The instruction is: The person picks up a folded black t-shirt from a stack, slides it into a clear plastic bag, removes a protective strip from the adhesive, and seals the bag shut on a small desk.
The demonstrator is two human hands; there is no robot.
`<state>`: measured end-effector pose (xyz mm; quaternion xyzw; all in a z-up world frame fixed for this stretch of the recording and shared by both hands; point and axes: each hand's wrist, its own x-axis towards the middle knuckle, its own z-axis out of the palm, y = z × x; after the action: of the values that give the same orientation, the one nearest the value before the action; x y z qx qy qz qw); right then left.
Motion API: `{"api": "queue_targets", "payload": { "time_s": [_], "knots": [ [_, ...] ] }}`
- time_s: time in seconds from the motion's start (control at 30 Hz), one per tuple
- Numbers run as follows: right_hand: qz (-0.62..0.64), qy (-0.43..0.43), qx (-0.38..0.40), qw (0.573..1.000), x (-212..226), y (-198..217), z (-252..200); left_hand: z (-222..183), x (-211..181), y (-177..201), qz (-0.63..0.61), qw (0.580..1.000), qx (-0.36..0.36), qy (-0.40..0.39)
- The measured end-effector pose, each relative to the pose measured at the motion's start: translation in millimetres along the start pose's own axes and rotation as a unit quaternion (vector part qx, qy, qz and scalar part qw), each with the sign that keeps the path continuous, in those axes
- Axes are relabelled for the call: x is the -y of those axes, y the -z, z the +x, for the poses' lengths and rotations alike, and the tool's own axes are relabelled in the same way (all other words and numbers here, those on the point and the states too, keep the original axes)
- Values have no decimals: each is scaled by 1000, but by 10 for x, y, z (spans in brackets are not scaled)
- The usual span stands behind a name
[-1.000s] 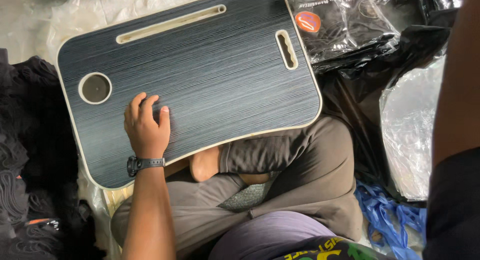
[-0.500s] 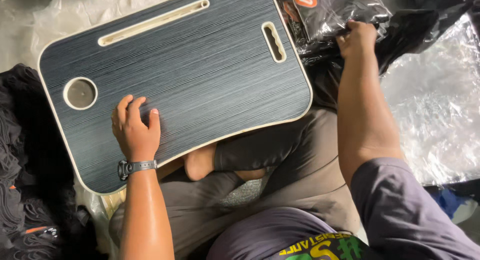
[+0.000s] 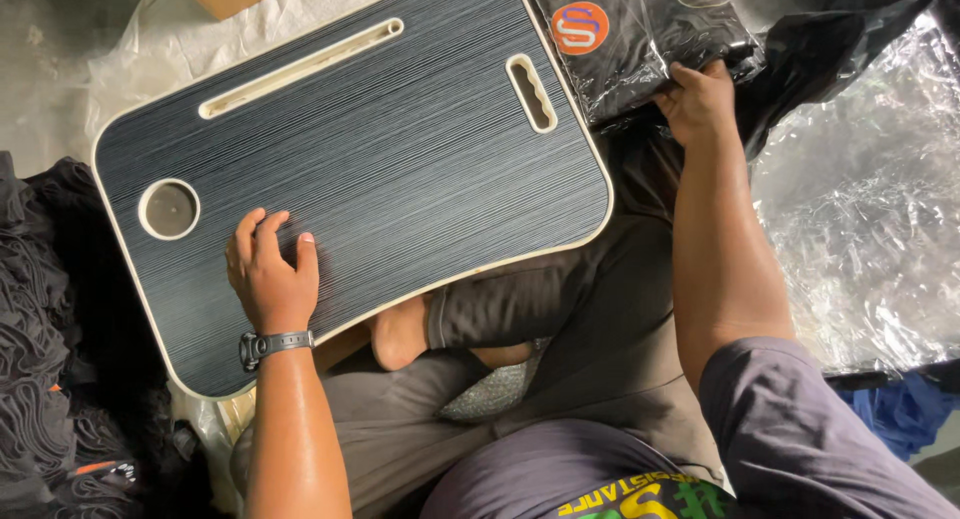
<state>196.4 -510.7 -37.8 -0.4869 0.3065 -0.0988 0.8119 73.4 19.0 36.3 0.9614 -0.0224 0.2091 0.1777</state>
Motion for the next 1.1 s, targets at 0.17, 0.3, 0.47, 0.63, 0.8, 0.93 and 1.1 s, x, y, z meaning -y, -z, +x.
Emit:
{"api": "queue_targets", "payload": {
  "time_s": [0.17,0.3,0.47,0.63,0.8,0.93,1.1],
  "knots": [
    [61,-43,-113,991,15,-111,-166,-12,40,22,-3,1000,-3,-21],
    [25,55,-49,997,-273,-90,-734,-25,108,-4,-1,998,-7,-65],
    [-418,323,29,849,145,465,-1889,-22,129,17,-8,994,8,-109],
    [-723,293,-75,621,596,1403,-2183,-44,173,-9,-9,990,7,-143],
    [-838,-27,-36,544,393,1972,-2019,-53,207,-52,1,990,-10,-139],
    [-830,27,-57,553,206,2065,-1958,-31,205,-57,5,992,-12,-128],
    [-785,-105,13,610,515,1826,-2035,-39,173,-32,-5,995,10,-97]
  ]
}}
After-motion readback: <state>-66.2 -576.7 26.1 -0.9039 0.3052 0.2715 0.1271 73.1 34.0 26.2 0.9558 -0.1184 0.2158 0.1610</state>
